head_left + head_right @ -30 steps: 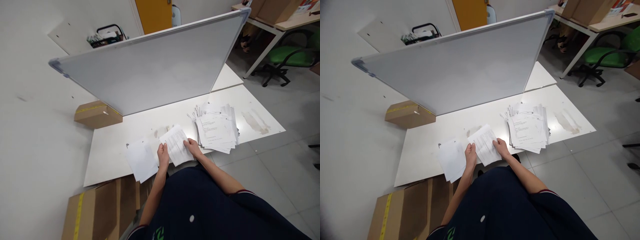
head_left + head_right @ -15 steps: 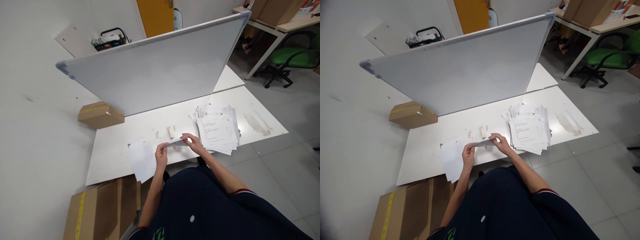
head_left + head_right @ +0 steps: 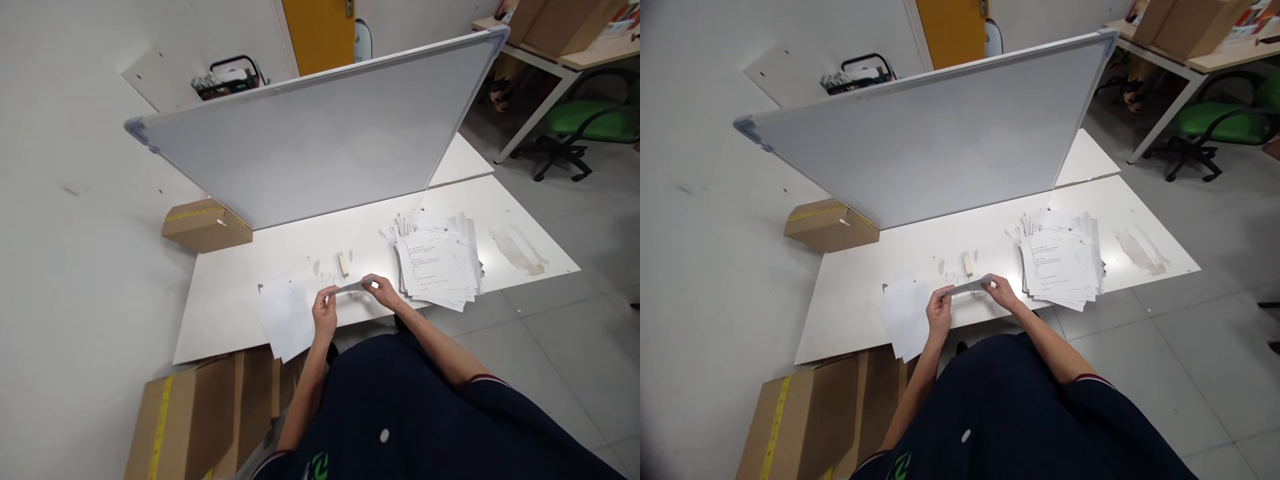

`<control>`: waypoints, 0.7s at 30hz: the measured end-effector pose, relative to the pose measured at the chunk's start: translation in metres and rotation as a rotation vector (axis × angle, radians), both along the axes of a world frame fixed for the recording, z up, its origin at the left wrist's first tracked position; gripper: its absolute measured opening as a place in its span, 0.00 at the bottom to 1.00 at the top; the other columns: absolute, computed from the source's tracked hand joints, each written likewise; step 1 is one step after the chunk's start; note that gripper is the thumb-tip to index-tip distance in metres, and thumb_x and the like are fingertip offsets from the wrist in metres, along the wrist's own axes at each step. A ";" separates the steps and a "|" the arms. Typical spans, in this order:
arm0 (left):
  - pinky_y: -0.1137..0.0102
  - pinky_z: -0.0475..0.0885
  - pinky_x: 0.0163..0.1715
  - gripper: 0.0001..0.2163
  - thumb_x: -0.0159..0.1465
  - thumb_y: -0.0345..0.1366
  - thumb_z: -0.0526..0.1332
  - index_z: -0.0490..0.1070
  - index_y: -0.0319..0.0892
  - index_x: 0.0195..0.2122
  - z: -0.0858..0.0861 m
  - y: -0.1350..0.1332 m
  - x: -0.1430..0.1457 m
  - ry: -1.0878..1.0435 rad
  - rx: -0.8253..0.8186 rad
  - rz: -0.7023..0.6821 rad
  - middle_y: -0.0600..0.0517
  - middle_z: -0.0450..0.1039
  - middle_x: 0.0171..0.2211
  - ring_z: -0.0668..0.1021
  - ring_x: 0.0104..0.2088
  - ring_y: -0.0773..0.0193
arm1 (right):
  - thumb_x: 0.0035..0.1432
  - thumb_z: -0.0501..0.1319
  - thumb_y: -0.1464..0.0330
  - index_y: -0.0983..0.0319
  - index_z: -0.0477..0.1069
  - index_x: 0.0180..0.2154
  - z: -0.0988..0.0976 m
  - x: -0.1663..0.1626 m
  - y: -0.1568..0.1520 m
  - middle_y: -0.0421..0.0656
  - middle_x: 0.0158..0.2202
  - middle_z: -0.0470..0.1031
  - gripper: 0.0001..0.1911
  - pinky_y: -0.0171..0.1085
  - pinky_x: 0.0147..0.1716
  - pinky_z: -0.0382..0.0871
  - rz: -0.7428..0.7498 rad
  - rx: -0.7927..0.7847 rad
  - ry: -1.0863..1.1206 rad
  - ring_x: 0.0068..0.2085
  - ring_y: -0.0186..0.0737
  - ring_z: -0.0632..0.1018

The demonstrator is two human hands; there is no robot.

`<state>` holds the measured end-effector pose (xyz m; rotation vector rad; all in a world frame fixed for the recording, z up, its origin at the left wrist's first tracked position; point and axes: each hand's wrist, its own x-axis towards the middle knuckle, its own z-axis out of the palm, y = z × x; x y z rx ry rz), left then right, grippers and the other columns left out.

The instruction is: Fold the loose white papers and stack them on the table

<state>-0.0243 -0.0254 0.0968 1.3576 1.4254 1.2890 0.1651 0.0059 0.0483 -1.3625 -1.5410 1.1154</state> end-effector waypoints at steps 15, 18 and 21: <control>0.71 0.66 0.36 0.09 0.56 0.39 0.56 0.66 0.41 0.35 -0.023 0.009 -0.004 -0.149 -0.143 0.082 0.51 0.69 0.30 0.72 0.33 0.66 | 0.50 0.54 0.63 0.62 0.69 0.37 -0.013 -0.006 0.001 0.44 0.37 0.73 0.14 0.38 0.39 0.64 0.007 -0.119 -0.030 0.40 0.41 0.72; 0.71 0.66 0.36 0.10 0.55 0.40 0.57 0.66 0.41 0.35 -0.026 0.010 -0.010 -0.198 -0.131 0.114 0.52 0.69 0.30 0.72 0.33 0.67 | 0.54 0.51 0.64 0.61 0.69 0.37 0.016 -0.001 0.005 0.44 0.37 0.73 0.13 0.37 0.37 0.64 0.076 -0.008 -0.192 0.39 0.40 0.72; 0.70 0.66 0.38 0.13 0.54 0.40 0.59 0.64 0.41 0.38 -0.030 0.010 -0.018 -0.211 -0.133 0.140 0.51 0.69 0.33 0.72 0.35 0.66 | 0.56 0.49 0.67 0.61 0.67 0.39 0.059 0.004 0.007 0.46 0.39 0.71 0.12 0.35 0.38 0.62 0.207 0.161 -0.482 0.40 0.39 0.70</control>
